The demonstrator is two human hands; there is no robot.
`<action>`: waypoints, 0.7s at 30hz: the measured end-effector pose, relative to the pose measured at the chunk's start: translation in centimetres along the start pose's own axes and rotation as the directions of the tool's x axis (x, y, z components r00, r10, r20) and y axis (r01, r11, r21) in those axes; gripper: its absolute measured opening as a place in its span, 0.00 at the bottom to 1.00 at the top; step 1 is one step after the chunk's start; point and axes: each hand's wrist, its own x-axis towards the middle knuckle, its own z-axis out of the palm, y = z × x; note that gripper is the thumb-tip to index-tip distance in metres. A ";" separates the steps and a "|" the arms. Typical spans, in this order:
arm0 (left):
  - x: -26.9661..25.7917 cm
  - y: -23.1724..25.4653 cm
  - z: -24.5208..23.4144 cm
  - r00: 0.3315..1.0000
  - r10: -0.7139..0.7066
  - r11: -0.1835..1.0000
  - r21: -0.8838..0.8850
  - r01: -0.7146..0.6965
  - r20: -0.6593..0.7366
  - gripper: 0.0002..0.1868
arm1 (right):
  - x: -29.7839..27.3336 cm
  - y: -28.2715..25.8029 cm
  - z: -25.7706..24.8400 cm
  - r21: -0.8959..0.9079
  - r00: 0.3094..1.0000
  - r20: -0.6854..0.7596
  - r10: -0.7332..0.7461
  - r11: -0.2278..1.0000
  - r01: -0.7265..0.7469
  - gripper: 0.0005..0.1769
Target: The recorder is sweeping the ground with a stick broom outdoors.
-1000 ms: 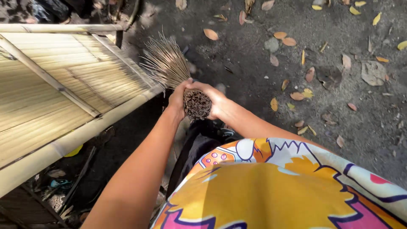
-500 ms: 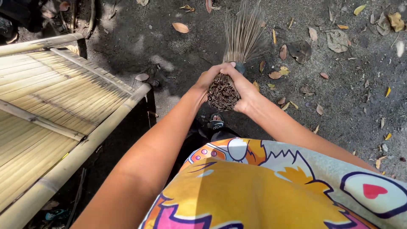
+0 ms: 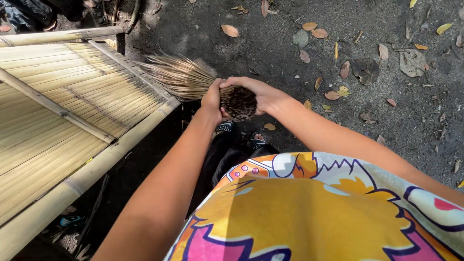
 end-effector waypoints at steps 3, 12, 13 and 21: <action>-5.4 2.4 1.5 0.954 -0.120 0.990 -0.040 0.136 0.276 0.23 | 2.5 1.7 -1.9 0.006 0.995 -0.090 -0.034 0.999 0.034 0.12; -10.4 -2.0 3.0 0.937 0.345 0.938 -0.041 -0.344 0.050 0.27 | -1.9 3.6 -0.8 -0.029 0.989 -0.149 0.007 1.000 -0.011 0.18; -11.3 -1.6 3.7 0.938 0.345 0.938 -0.045 -0.343 0.044 0.27 | -2.2 2.9 -1.0 -0.030 0.989 -0.147 0.013 0.999 -0.018 0.18; -4.5 0.4 3.1 1.000 0.014 0.998 0.055 -0.014 0.009 0.28 | -1.3 -1.3 -2.3 -0.130 0.999 -0.037 0.021 0.991 -0.025 0.21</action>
